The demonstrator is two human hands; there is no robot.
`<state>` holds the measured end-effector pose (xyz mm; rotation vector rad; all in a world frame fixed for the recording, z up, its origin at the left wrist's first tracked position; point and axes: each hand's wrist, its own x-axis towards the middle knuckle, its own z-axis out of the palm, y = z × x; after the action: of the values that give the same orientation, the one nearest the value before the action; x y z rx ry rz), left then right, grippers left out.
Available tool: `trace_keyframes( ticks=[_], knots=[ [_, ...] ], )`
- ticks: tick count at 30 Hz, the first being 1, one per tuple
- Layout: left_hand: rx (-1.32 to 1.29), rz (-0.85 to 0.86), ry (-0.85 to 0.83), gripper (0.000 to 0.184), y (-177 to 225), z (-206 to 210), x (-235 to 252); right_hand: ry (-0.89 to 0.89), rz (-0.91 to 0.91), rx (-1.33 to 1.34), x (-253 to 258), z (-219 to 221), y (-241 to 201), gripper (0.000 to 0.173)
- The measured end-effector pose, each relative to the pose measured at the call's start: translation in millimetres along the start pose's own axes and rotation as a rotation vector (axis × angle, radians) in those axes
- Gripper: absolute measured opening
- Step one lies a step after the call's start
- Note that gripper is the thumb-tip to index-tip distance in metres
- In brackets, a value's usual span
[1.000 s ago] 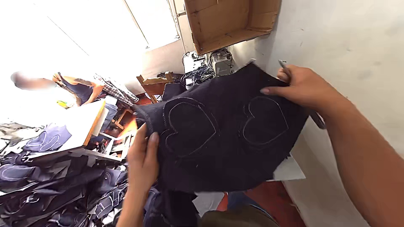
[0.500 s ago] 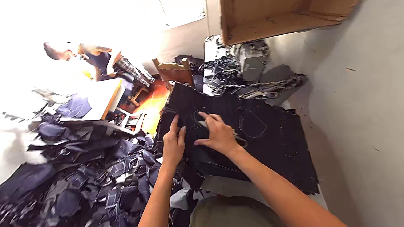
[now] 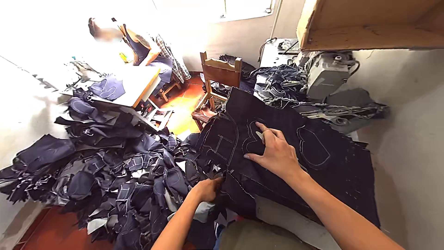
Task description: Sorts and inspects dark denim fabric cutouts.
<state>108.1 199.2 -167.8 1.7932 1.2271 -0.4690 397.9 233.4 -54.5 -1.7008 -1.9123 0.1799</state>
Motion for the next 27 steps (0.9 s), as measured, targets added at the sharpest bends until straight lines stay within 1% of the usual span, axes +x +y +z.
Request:
trace_keyframes(
  ticks=[1, 3, 4, 5, 7, 9, 10, 11, 12, 13, 14, 15, 16, 17, 18, 20, 22, 25, 27],
  knots=[
    [-0.025, 0.013, 0.001, 0.064, -5, 4, -3, -0.001, 0.006, -0.006, 1, -1, -1, 0.111],
    [-0.014, 0.041, 0.13, 0.054, -15, 12, -7, -0.015, 0.02, -0.014, 2, -2, -3, 0.114],
    [-0.012, 0.093, 0.195, 0.047, -20, 14, -6, -0.018, 0.027, -0.014, 3, -3, -5, 0.115],
    [-0.024, 0.181, 0.226, 0.04, -26, 16, -7, -0.017, 0.035, -0.015, 3, -3, -7, 0.116],
    [-0.126, 0.356, 0.208, 0.032, -33, 23, -20, -0.017, 0.03, -0.028, 1, -5, -10, 0.114],
    [-0.259, 0.449, 0.253, 0.036, -39, 32, -42, -0.048, 0.033, -0.082, 1, -12, -15, 0.105],
    [-0.338, 0.47, 0.319, 0.043, -42, 35, -56, -0.075, 0.046, -0.129, 2, -18, -18, 0.099],
    [-0.438, 0.475, 0.41, 0.051, -44, 38, -69, -0.118, 0.078, -0.177, 1, -28, -23, 0.096],
    [-0.544, 0.464, 0.485, 0.054, -44, 39, -82, -0.158, 0.113, -0.206, -1, -41, -28, 0.095],
    [-0.623, 0.451, 0.532, 0.057, -44, 35, -93, -0.147, 0.107, -0.223, -5, -54, -33, 0.09],
    [-0.654, 0.449, 0.552, 0.058, -43, 30, -103, -0.115, 0.083, -0.243, -10, -66, -38, 0.083],
    [-0.65, 0.457, 0.565, 0.05, -40, 25, -111, -0.089, 0.052, -0.268, -17, -75, -46, 0.072],
    [-0.622, 0.462, 0.577, 0.038, -38, 20, -119, -0.105, 0.035, -0.267, -24, -82, -56, 0.059],
    [-0.568, 0.472, 0.58, 0.03, -35, 16, -128, -0.176, 0.037, -0.239, -33, -88, -70, 0.047],
    [-0.517, 0.486, 0.575, 0.027, -32, 13, -136, -0.289, 0.054, -0.206, -41, -91, -84, 0.038],
    [-0.435, 0.49, 0.577, 0.025, -24, 9, -149, -0.535, 0.068, -0.193, -53, -88, -107, 0.033],
    [-0.384, 0.487, 0.602, 0.025, -19, 10, -159, -0.663, 0.07, -0.253, -61, -75, -124, 0.029],
    [-0.313, 0.48, 0.674, 0.028, -17, 12, -166, -0.678, 0.041, -0.41, -69, -48, -140, 0.024],
    [-0.288, 0.451, 0.692, 0.027, -15, 10, -170, -0.665, -0.03, -0.425, -73, -30, -142, 0.024]
  ],
)
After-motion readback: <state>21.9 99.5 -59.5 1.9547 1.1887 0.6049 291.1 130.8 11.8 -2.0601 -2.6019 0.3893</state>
